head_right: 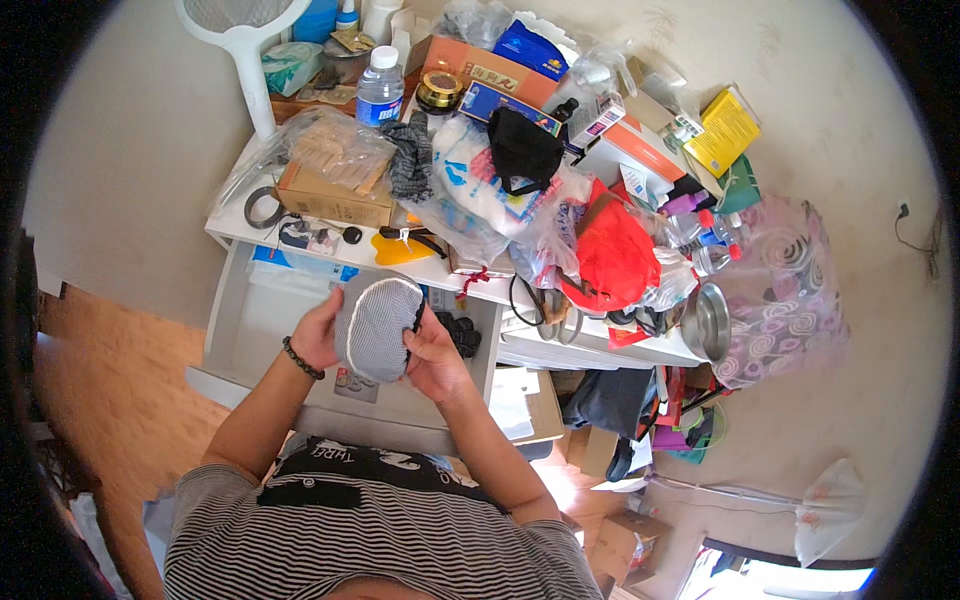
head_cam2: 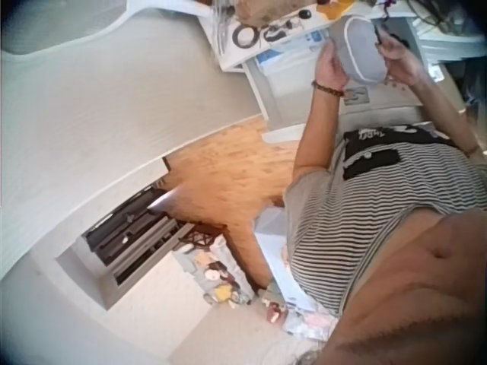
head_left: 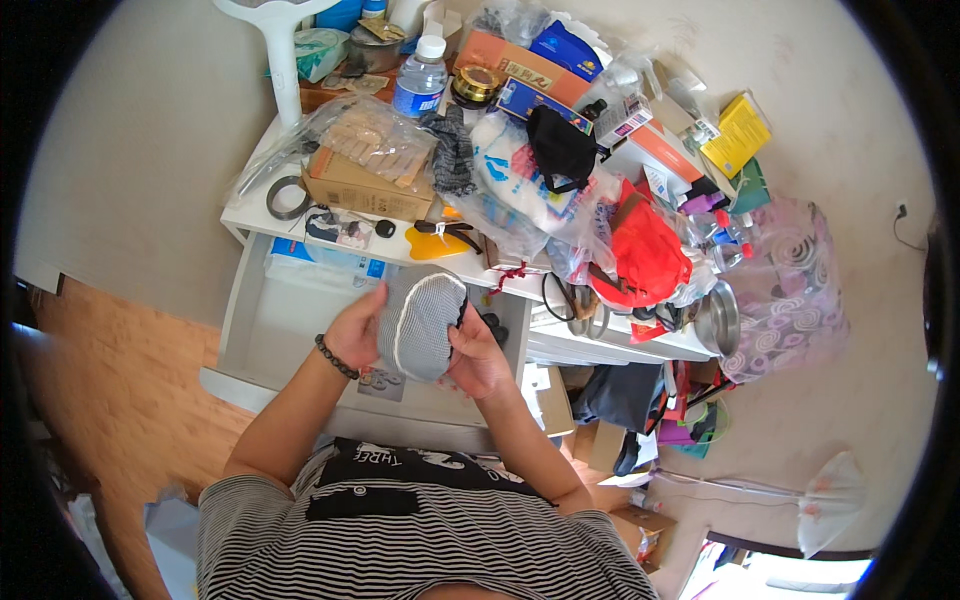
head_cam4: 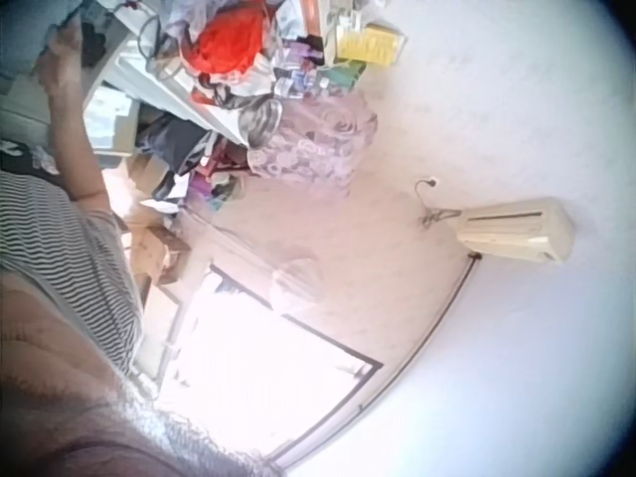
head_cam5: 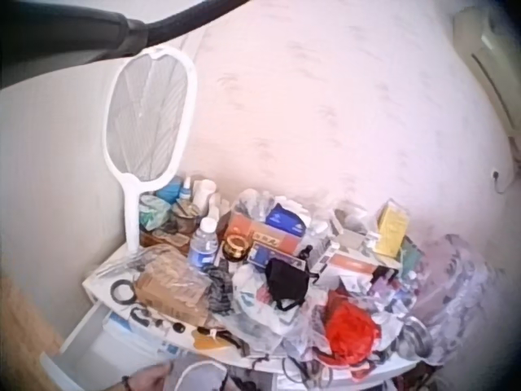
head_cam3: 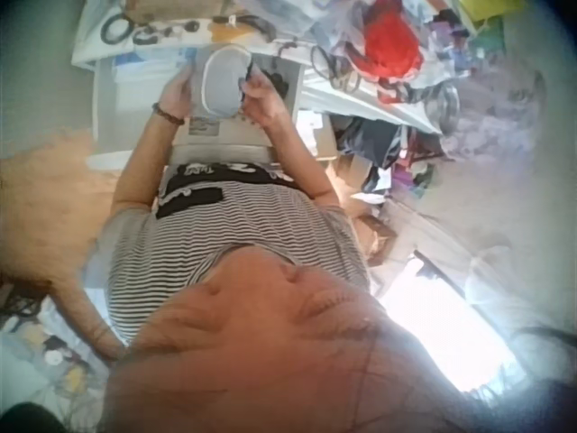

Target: The person sorts through a cluttered drawer, picking up and inspecting various items including a striped hat, a black face mask, a blue and white striped shirt, a white bib, and a pink cloth. They fold the shirt and place it on a nearby bed, while other items are placed back into the drawer or on the shelf.

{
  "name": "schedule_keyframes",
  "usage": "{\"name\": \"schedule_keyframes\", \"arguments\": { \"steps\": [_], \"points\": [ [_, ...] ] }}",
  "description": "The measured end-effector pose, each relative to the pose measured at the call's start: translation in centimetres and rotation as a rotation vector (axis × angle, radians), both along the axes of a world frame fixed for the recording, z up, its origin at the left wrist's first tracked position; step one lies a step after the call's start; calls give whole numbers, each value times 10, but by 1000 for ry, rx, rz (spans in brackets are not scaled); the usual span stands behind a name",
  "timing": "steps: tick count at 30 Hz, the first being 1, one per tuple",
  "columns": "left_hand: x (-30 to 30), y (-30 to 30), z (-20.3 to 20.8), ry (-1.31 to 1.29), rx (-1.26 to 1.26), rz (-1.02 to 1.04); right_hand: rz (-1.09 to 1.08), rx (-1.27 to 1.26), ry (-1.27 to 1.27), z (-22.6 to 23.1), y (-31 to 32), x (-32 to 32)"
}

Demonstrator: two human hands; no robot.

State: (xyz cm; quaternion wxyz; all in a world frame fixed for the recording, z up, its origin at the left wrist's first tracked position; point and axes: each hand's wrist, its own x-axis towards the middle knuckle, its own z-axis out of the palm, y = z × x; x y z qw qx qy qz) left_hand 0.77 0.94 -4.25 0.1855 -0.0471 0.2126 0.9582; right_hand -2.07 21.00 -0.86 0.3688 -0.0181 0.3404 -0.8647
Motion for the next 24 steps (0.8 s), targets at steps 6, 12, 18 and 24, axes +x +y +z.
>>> {"name": "schedule_keyframes", "arguments": {
  "steps": [6, 12, 18, 24],
  "points": [
    [0, -9, -3, 67, 131, 42, -11, -29, -26, 6, 3, 0],
    [-3, -23, 15, 139, 109, -92, 47, -14, 49, 3, 2, 1],
    [-24, -45, 40, 328, -614, -637, -139, 551, 628, 20, 2, -13],
    [-40, -28, 59, 456, -844, -717, 353, 731, 738, 24, -4, -23]
  ]
}}
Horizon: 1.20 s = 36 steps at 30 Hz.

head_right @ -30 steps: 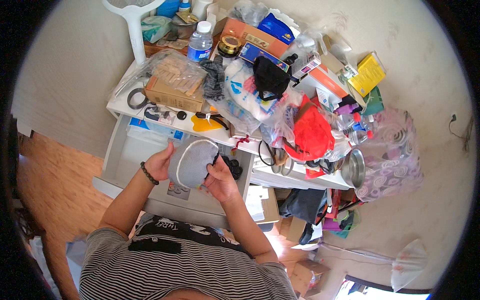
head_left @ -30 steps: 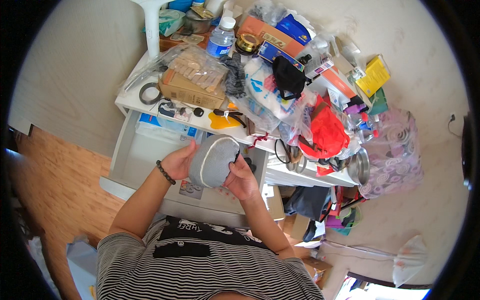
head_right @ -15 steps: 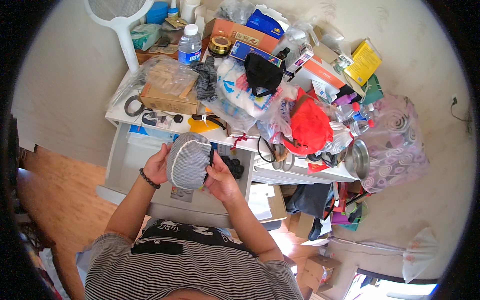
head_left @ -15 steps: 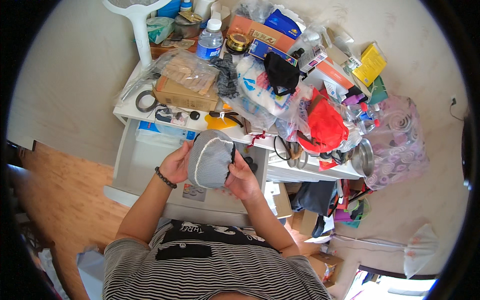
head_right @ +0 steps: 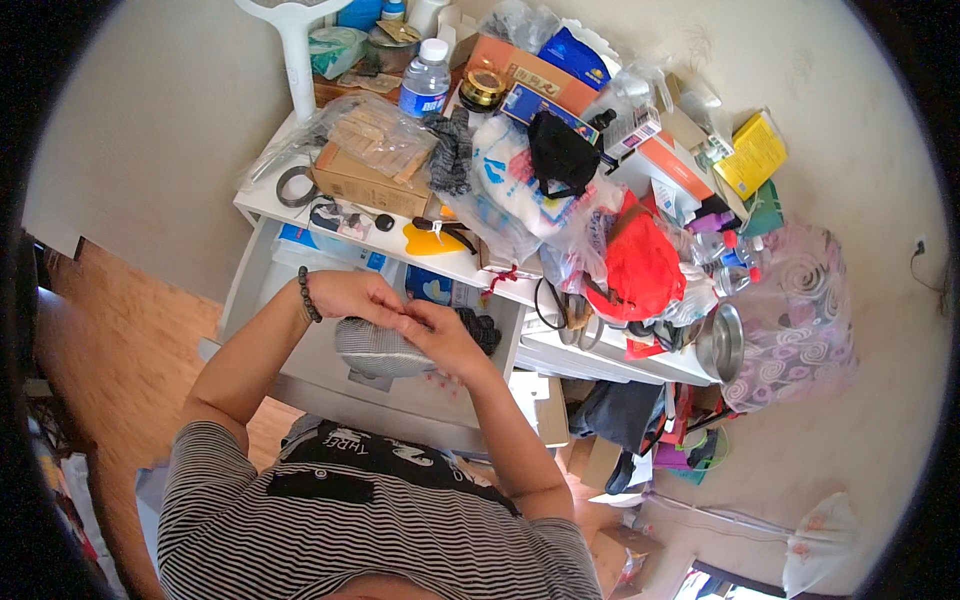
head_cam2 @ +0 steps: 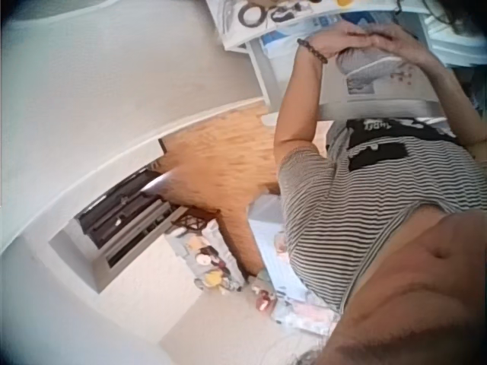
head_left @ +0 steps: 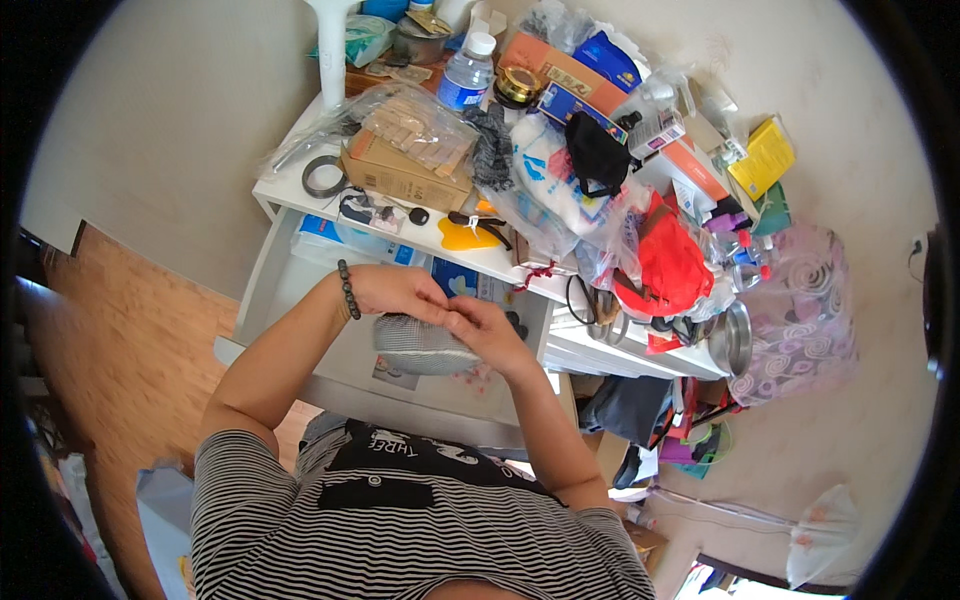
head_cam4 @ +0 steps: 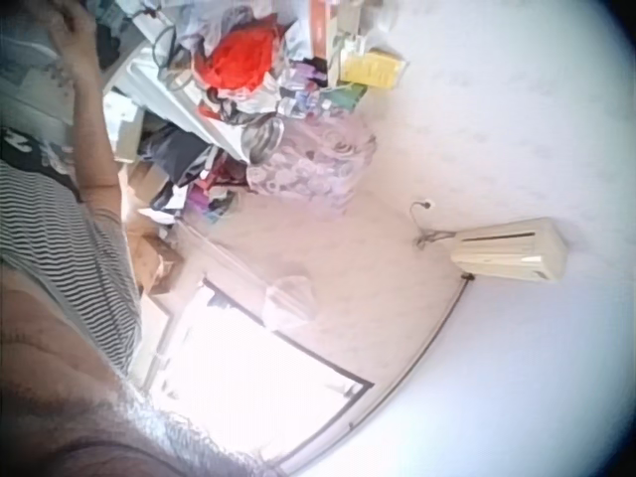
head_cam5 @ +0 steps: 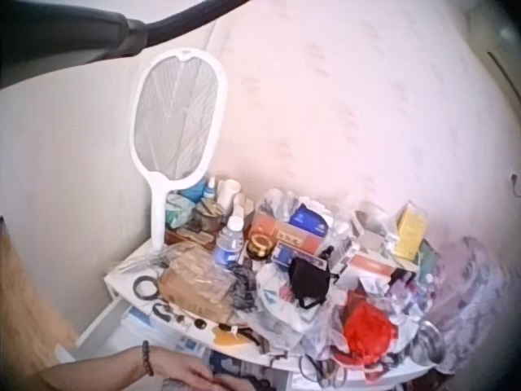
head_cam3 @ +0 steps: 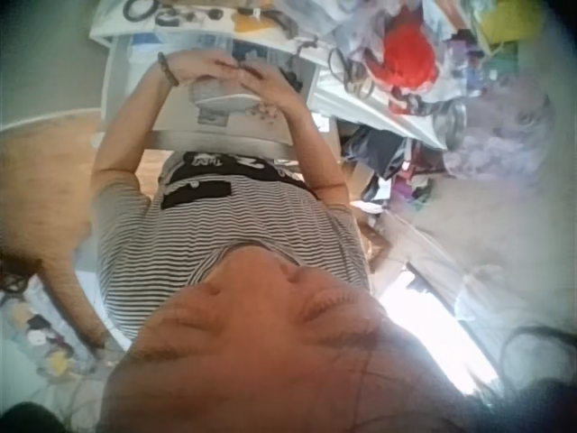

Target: The person sorts through a cluttered drawer, picking up and inspecting various items including a striped hat, a black face mask, a blue and white striped shirt, a white bib, and a pink cloth. They fold the shirt and place it on a nearby bed, while other items are placed back into the drawer or on the shelf.

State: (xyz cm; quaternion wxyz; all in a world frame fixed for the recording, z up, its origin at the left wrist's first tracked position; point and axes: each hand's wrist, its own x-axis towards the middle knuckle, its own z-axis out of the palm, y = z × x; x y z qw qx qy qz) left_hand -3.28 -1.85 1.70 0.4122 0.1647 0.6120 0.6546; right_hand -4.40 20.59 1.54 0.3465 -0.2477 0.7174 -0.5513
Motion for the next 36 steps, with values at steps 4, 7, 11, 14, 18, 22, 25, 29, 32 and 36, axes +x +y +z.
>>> {"name": "schedule_keyframes", "arguments": {
  "steps": [4, 7, 11, 14, 18, 22, 25, 29, 32, 36],
  "points": [
    [4, -33, -43, -185, 217, 265, -291, -444, -605, -25, 22, -3],
    [22, -26, -54, -334, 755, 549, -417, -712, -763, -10, 17, -4],
    [29, -9, -44, -407, 975, 667, -382, -836, -784, -4, 21, -4],
    [30, -8, -47, -365, 928, 708, -408, -811, -688, -7, 25, -5],
    [31, -6, -49, -283, 829, 671, -429, -637, -532, -11, 33, -10],
    [32, -5, -39, -288, 833, 785, -514, -434, -207, -16, 42, -15],
    [31, -2, -39, -294, 887, 880, -543, -295, -109, -6, 48, -14],
    [30, 1, -41, -198, 849, 919, -564, -254, -29, -9, 57, -15],
    [29, 4, -38, -210, 815, 1009, -616, -236, 5, -9, 65, -18],
    [33, 3, -37, -252, 798, 939, -741, -458, -229, -12, 74, -21]
  ]
}}
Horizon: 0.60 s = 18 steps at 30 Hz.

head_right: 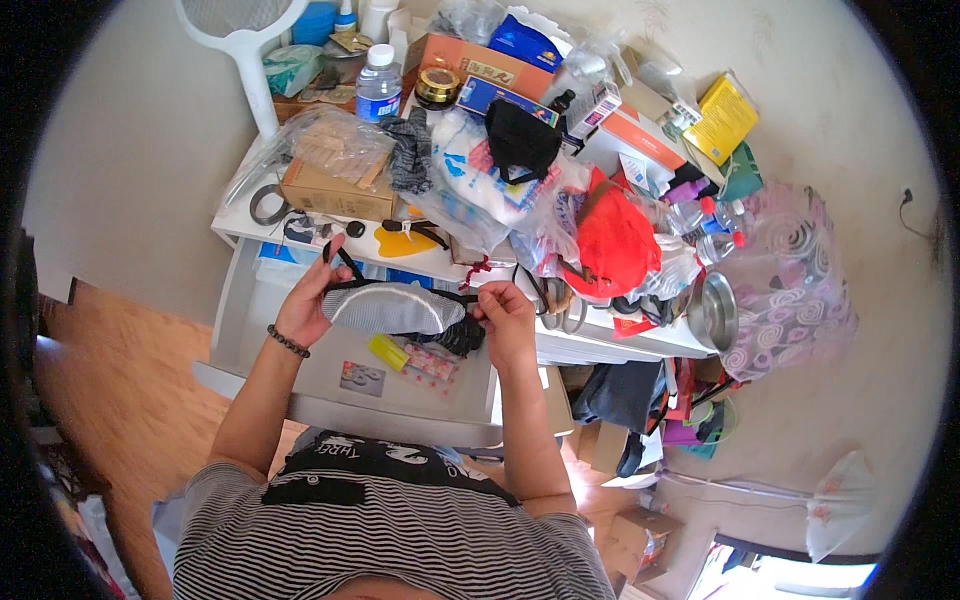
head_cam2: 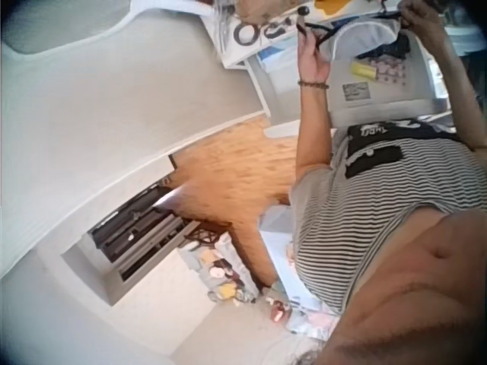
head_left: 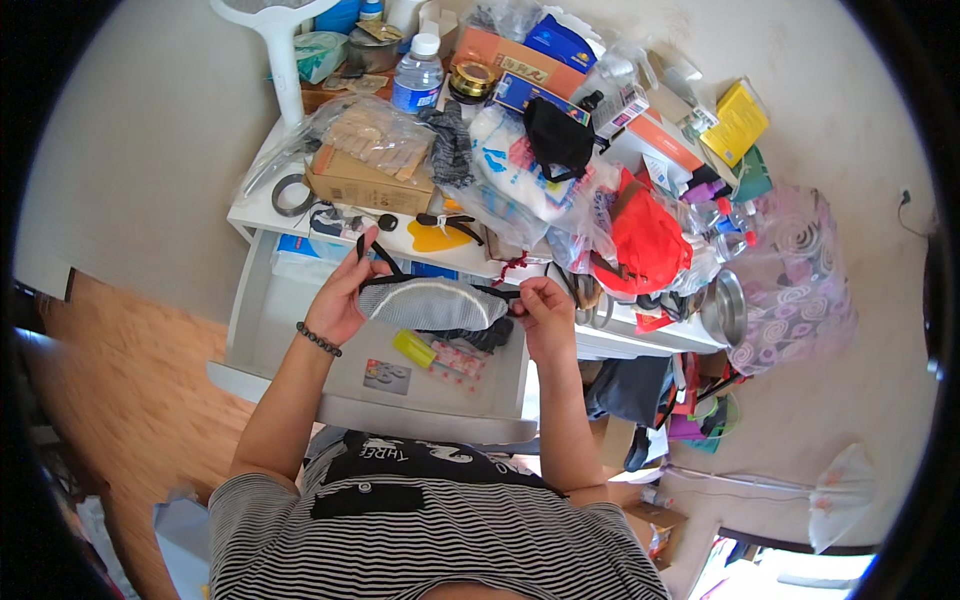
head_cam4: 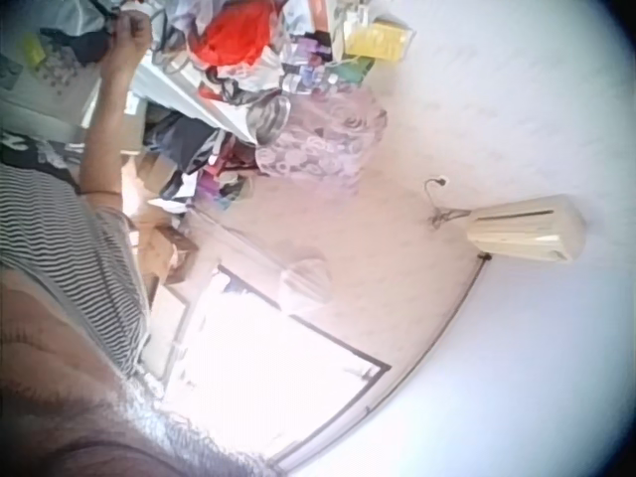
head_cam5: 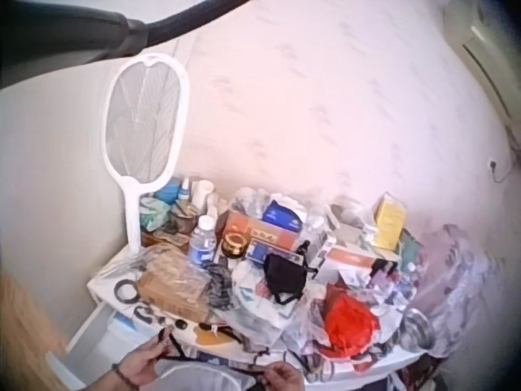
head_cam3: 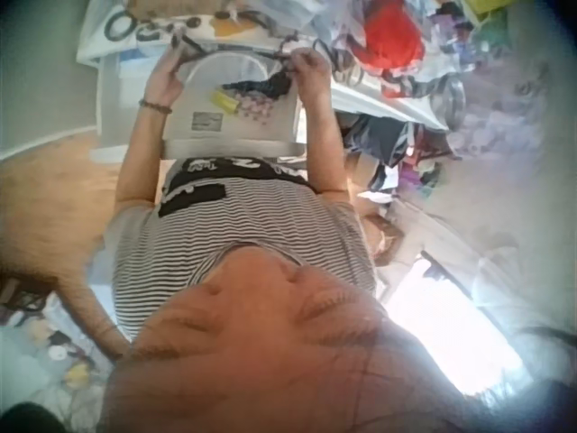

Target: The person sorts through a cluttered drawer, picking up and inspecting various items including a striped hat, a black face mask, a blue and white striped shirt, a white bib, and a pink cloth. They fold the shirt and place it on a nearby bed, while other items are placed back into the drawer or on the shelf.

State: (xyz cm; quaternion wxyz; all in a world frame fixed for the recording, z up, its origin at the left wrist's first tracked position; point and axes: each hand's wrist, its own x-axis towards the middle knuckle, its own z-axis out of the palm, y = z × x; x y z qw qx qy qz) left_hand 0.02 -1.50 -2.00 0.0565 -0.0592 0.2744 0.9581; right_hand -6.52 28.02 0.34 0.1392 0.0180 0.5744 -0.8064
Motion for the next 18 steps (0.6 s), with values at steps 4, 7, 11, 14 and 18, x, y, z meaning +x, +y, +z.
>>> {"name": "schedule_keyframes", "arguments": {
  "steps": [4, 7, 11, 14, 18],
  "points": [
    [4, -1, 5, -44, -135, -171, 74, -359, -182, -1, 6, -5],
    [5, -7, 5, -29, -249, -247, 74, -375, -204, -4, 11, -4],
    [4, -6, 10, -51, -127, -191, 96, -315, -223, 1, 11, -1],
    [4, -2, 9, -35, -10, -107, 213, -123, -189, 7, 7, 4],
    [3, 10, 10, -22, 51, -100, 482, 104, -201, 19, -9, 14]
  ]
}}
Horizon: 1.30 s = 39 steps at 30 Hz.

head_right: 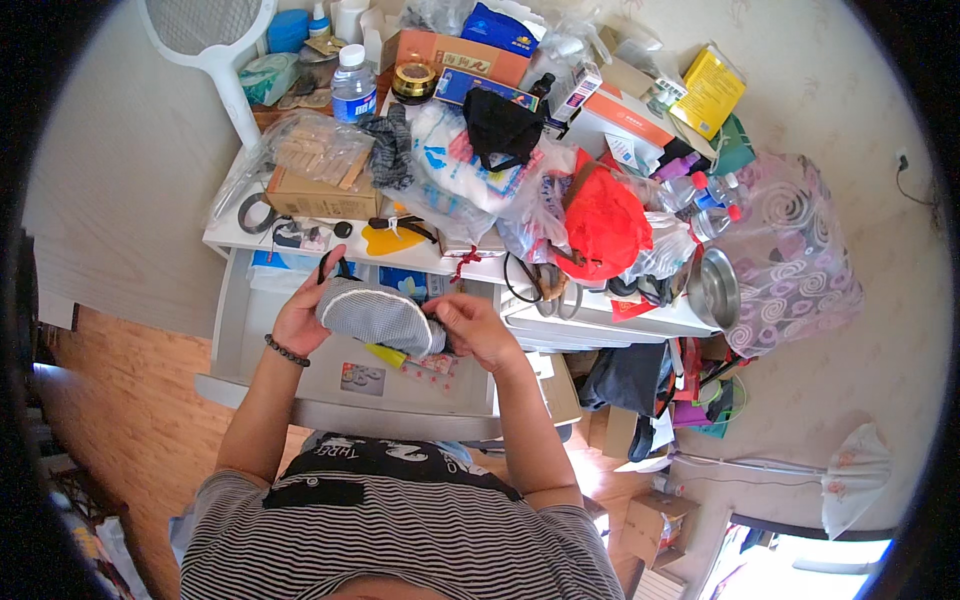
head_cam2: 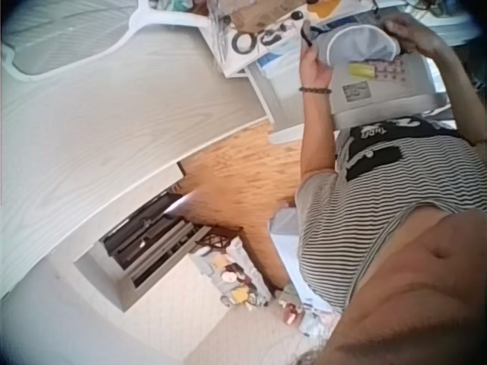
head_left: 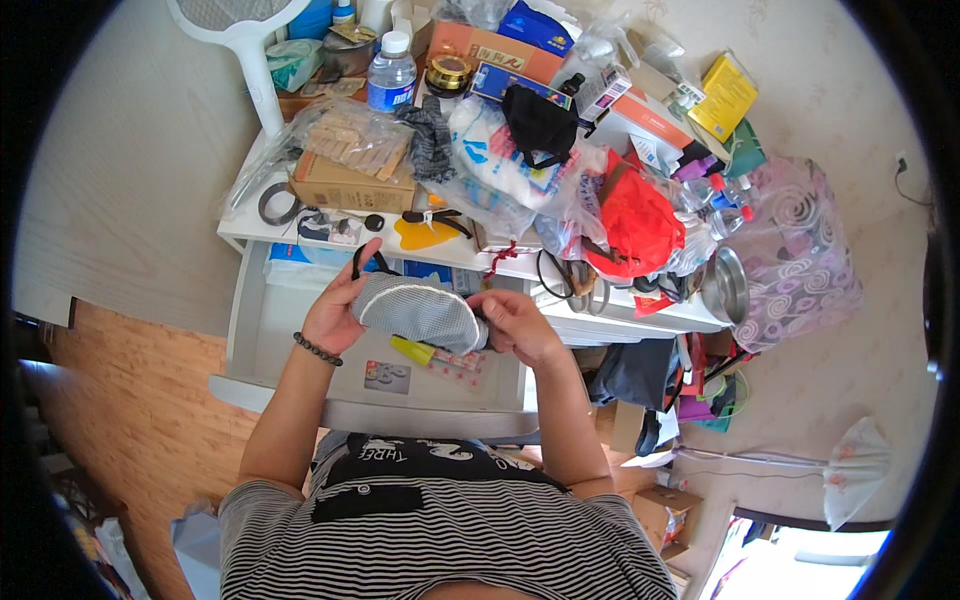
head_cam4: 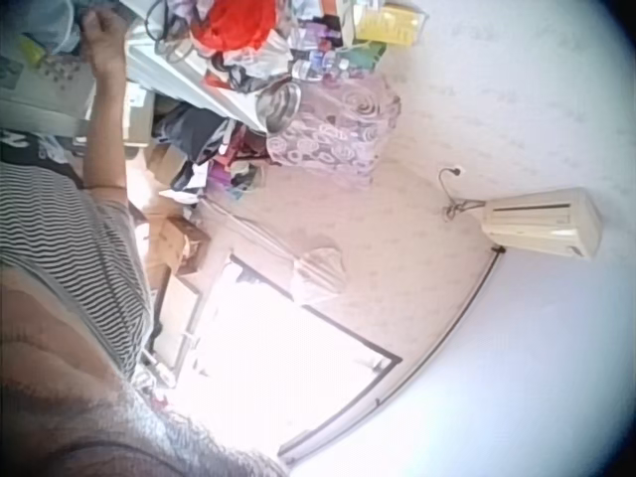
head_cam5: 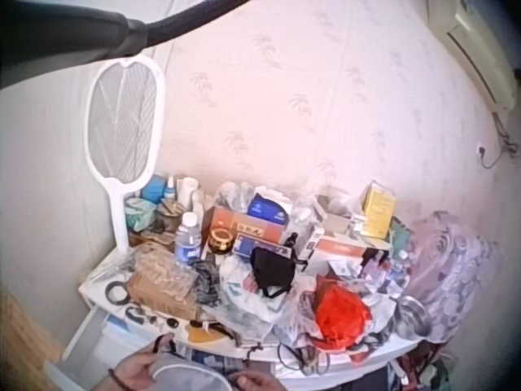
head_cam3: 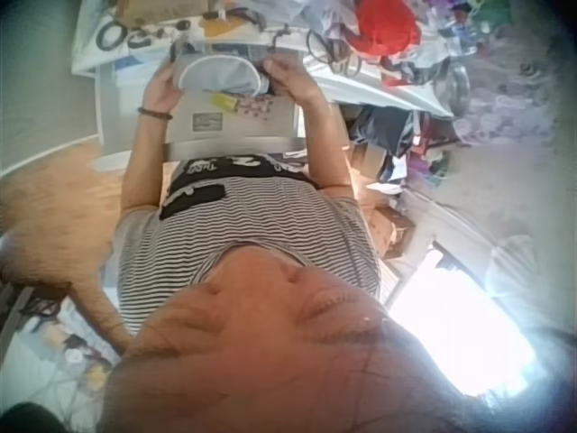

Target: The person sorts through a cluttered drawer, picking up and inspecting various items including a striped hat, a black face mask, a blue and white striped shirt, a white bib, and a pink cloth. They fold the shirt and place it on a nearby bed, while other items are placed back into the drawer or on the shelf.

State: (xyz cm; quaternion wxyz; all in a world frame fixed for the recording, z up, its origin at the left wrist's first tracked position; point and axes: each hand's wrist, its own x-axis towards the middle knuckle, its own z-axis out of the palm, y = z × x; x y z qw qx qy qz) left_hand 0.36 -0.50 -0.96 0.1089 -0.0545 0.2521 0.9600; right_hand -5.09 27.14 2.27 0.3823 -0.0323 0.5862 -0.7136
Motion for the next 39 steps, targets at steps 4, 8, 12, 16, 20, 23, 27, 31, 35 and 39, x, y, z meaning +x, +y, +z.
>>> {"name": "schedule_keyframes", "arguments": {
  "steps": [4, 8, 12, 16, 20, 23, 27, 31, 35, 39],
  "points": [
    [0, 2, -14, 25, 47, 8, 289, 49, 30, -3, -9, 7],
    [-2, 5, -14, -20, 120, 31, 21, -192, 96, -27, -15, 11],
    [1, 12, 3, -130, 197, 62, -157, -379, -214, -30, -17, 11],
    [5, 8, -15, -50, 93, 16, -243, -515, -227, -31, -22, 9],
    [9, -3, -36, -75, -179, -188, -268, -488, -142, -27, -26, 9],
    [10, -5, -37, -166, -477, -262, -159, -448, -49, -17, -28, 12],
    [18, 4, -11, 211, -626, -31, 72, -347, -112, 14, -37, 7],
    [16, 19, 29, 493, -949, -83, 156, -345, -164, 22, -52, -10],
    [16, 14, 10, 193, -881, 49, 52, 277, 677, 51, -53, -41],
    [23, 8, 6, -25, -668, 93, -407, 706, 1801, 97, -65, -118]
  ]
}}
